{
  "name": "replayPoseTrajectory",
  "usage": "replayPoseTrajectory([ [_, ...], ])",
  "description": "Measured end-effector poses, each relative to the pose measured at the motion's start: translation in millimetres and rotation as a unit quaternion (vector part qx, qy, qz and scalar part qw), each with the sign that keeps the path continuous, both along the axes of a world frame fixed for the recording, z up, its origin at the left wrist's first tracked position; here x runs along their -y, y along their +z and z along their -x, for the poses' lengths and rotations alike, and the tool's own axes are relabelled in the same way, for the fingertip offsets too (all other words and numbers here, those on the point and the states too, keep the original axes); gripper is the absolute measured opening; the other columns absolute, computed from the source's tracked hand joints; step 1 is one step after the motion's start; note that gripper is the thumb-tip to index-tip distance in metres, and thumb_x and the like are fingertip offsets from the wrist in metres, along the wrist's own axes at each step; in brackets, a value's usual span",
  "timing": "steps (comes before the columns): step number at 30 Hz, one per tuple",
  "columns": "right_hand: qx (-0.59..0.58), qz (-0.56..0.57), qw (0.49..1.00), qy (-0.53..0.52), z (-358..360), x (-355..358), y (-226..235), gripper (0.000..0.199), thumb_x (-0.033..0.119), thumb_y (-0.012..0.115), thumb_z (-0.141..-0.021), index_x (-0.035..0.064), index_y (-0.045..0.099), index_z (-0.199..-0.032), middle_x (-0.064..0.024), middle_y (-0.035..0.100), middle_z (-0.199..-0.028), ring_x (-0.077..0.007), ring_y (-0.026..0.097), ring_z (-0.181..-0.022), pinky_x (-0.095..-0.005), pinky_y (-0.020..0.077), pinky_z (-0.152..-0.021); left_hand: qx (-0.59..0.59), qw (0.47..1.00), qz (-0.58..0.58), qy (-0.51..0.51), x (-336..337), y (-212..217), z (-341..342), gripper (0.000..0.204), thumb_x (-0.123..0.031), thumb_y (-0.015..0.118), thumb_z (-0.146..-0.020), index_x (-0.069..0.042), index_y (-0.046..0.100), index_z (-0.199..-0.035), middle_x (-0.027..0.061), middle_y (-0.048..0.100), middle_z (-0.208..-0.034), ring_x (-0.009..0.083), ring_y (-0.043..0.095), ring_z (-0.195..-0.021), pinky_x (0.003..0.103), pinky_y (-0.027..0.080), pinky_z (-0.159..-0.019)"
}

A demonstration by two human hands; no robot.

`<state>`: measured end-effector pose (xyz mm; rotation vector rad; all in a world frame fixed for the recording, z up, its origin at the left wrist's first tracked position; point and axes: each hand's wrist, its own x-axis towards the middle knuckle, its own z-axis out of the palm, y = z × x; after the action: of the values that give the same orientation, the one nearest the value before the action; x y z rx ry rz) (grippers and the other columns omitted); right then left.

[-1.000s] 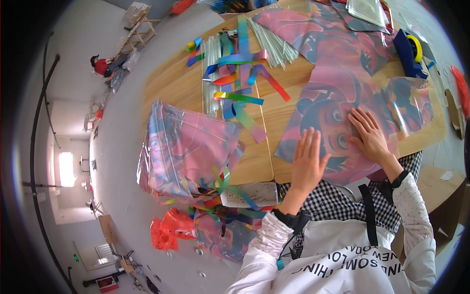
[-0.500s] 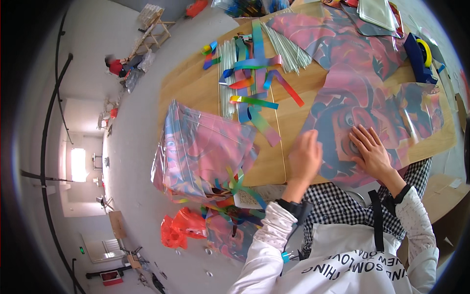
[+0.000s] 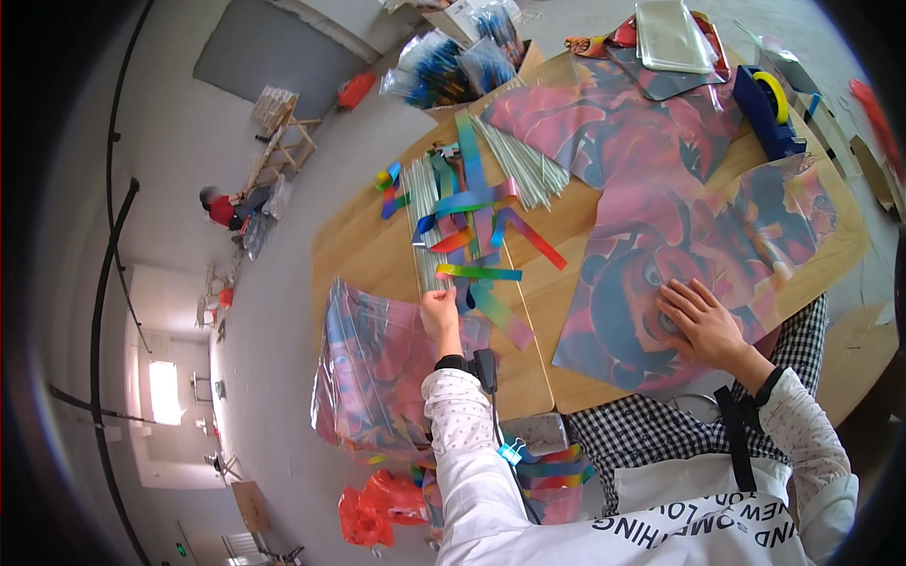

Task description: Assembling printed plastic kites by attaching support sticks and securing them with tape.

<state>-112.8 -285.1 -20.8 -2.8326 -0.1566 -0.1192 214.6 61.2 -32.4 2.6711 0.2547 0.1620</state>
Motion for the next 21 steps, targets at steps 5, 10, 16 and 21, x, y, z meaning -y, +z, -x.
replayPoseTrajectory([
  [5,0.01,-0.003,1.0,0.004,0.4,1.7,-0.2,0.061,0.039,0.058,-0.087,0.0091,0.042,-0.138,-0.0076,0.038,-0.147,-0.0246,0.029,-0.139,-0.0443,0.0195,-0.117,-0.023,0.999,-0.021,0.005,7.2,6.6,-6.9,0.021,-0.032,0.071,-0.078,-0.011,0.069,-0.081,0.0081,0.07,-0.085,0.0302,0.067,-0.083,0.043,0.051,-0.07],
  [10,0.028,-0.015,0.999,0.021,-4.9,-4.4,7.6,0.061,0.039,0.059,-0.087,0.0086,0.043,-0.137,-0.0082,0.039,-0.146,-0.0253,0.03,-0.139,-0.0446,0.0207,-0.116,0.056,0.992,0.114,-0.001,-33.9,-7.6,-27.3,0.018,-0.026,0.066,-0.077,-0.008,0.065,-0.079,0.0083,0.068,-0.077,0.0257,0.065,-0.072,0.04,0.05,-0.063],
  [16,0.023,-0.014,1.0,0.01,-2.5,1.8,3.3,0.06,0.039,0.059,-0.087,0.0076,0.044,-0.136,-0.0084,0.039,-0.146,-0.0254,0.03,-0.138,-0.0447,0.0209,-0.116,-0.041,0.819,0.569,0.064,-18.0,48.6,16.2,0.018,-0.025,0.063,-0.077,-0.011,0.051,-0.077,-0.0012,0.048,-0.066,0.0097,0.044,-0.055,0.023,0.034,-0.043],
  [21,0.025,-0.022,0.999,0.02,0.1,0.7,2.5,0.063,0.038,0.061,-0.086,0.0071,0.042,-0.137,-0.0092,0.038,-0.146,-0.0252,0.03,-0.138,-0.0442,0.0208,-0.116,-0.051,0.617,0.784,0.051,-18.8,91.1,118.7,0.012,-0.017,0.058,-0.082,-0.01,0.05,-0.076,-0.0005,0.047,-0.068,0.0108,0.043,-0.055,0.024,0.032,-0.044],
])
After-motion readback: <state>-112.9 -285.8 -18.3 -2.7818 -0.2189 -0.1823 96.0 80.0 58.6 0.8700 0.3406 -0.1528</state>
